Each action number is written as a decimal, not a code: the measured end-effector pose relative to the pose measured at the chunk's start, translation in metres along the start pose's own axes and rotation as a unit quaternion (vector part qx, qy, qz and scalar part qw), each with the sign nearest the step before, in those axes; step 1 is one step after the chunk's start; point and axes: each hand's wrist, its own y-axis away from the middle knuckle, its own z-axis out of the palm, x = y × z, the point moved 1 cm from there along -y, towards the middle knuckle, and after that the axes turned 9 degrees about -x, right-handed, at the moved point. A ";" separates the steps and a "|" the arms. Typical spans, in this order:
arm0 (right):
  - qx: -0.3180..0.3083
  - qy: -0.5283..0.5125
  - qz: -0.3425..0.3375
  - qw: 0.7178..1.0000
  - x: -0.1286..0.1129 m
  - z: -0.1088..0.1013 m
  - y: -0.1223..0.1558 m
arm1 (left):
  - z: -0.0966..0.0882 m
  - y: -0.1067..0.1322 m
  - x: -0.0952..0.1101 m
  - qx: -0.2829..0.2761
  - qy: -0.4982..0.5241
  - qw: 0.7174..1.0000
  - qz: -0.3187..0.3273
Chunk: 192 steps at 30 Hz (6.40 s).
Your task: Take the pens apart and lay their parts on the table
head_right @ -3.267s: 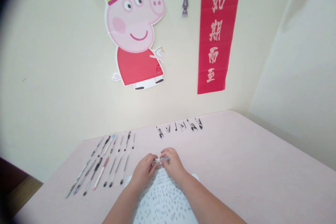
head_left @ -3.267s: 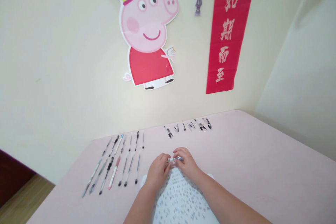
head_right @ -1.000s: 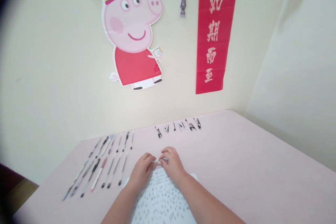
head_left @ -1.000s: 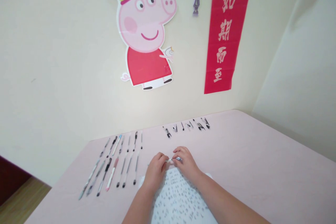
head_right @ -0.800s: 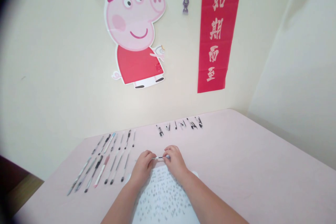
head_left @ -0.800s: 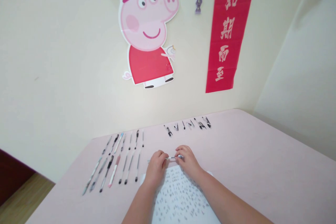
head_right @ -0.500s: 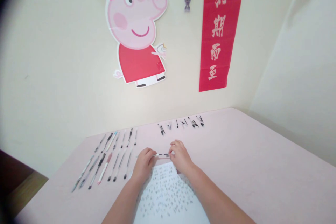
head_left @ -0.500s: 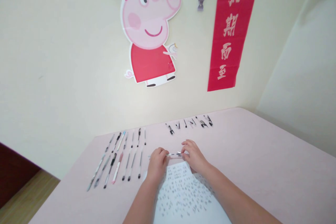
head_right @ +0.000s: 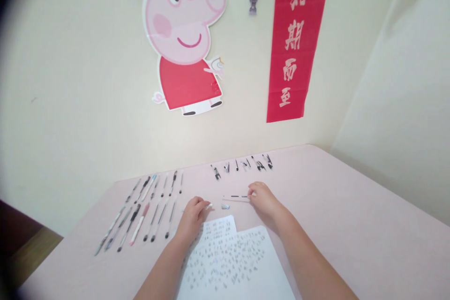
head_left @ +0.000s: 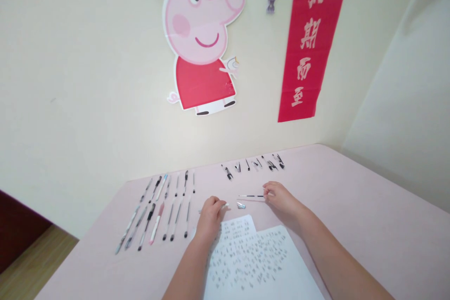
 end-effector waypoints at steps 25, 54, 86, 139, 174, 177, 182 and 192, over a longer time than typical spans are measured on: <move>-0.064 0.083 -0.085 0.991 -0.086 0.036 0.014 | 0.015 0.001 0.015 -0.104 0.076 0.988 0.085; -0.055 0.176 -0.110 0.977 -0.095 0.045 0.000 | 0.006 -0.003 -0.008 0.071 0.070 0.994 -0.037; -0.030 0.106 -0.001 0.994 0.011 0.033 -0.017 | 0.011 -0.003 -0.010 0.031 0.112 0.993 -0.026; 0.078 0.282 0.196 0.936 0.157 -0.059 0.002 | 0.011 -0.005 -0.010 0.018 0.114 0.993 -0.037; 0.057 0.320 0.134 0.936 0.075 -0.054 -0.066 | 0.008 -0.005 -0.007 0.021 0.131 0.990 -0.052; 0.040 0.328 0.140 0.933 0.068 -0.049 -0.081 | 0.008 -0.006 -0.007 0.024 0.134 0.989 -0.053; 0.019 0.345 0.165 0.924 0.066 -0.046 -0.097 | 0.010 -0.006 -0.009 0.020 0.134 0.989 -0.053; -0.006 0.378 0.157 0.912 0.062 -0.046 -0.105 | 0.011 -0.007 -0.011 0.018 0.136 0.989 -0.056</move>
